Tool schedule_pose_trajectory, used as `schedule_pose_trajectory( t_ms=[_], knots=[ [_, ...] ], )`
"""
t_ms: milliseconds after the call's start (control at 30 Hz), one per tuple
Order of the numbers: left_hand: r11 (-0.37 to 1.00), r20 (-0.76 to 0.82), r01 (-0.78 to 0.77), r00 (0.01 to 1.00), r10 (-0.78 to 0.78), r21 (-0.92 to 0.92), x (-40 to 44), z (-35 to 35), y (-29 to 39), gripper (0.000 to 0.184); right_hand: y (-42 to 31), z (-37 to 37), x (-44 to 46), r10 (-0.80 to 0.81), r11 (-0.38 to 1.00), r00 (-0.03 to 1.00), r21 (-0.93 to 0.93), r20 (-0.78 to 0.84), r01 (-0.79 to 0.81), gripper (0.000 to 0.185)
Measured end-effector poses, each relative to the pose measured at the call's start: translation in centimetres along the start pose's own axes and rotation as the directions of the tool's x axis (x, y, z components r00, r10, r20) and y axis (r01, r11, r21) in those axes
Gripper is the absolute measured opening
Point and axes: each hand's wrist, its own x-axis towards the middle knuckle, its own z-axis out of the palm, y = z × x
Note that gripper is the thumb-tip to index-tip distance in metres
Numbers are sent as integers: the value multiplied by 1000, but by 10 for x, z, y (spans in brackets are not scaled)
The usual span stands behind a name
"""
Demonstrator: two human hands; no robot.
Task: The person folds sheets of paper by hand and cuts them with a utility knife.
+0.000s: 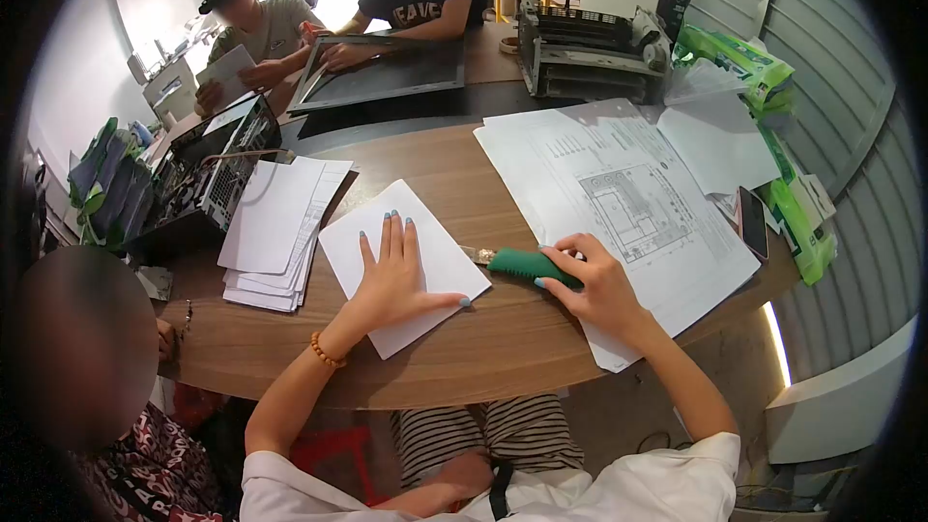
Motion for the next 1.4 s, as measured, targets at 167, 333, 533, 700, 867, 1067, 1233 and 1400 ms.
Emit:
schedule_pose_trajectory(
  t_ms=[167, 333, 533, 700, 867, 1067, 1233, 1400],
  knots=[
    [1000, -13, -2, 1000, 1, -6, 0, 4, -2, 127, 4, 9, 17, 0, 1000, 1000, 21, -11, 0, 34],
    [1000, -43, -17, 999, 17, -2, -1, 4, -2, 127, 11, 21, 31, -21, 999, 999, 34, -26, 22, 34],
    [999, -76, -23, 997, 26, 32, -2, 6, -2, 126, 17, 30, 49, -54, 998, 998, 31, -29, 55, 34],
    [1000, -76, -29, 997, 30, 6, -2, 6, -2, 127, 28, 48, 68, -71, 997, 996, 29, -61, 73, 34],
    [1000, -66, -24, 998, 24, -7, -1, 5, -2, 127, 32, 60, 88, -101, 994, 993, 21, -68, 103, 32],
    [999, -39, -15, 999, 14, -31, -2, 0, 0, 128, 30, 65, 100, -84, 996, 995, 29, -56, 86, 33],
    [1000, -30, -7, 1000, 6, -15, 0, 3, -1, 127, 30, 72, 113, -82, 996, 995, 29, -57, 83, 32],
    [999, -54, -28, 998, 26, -37, -3, 4, -1, 127, 39, 86, 130, -35, 999, 990, -35, -139, 30, 30]
  ],
)
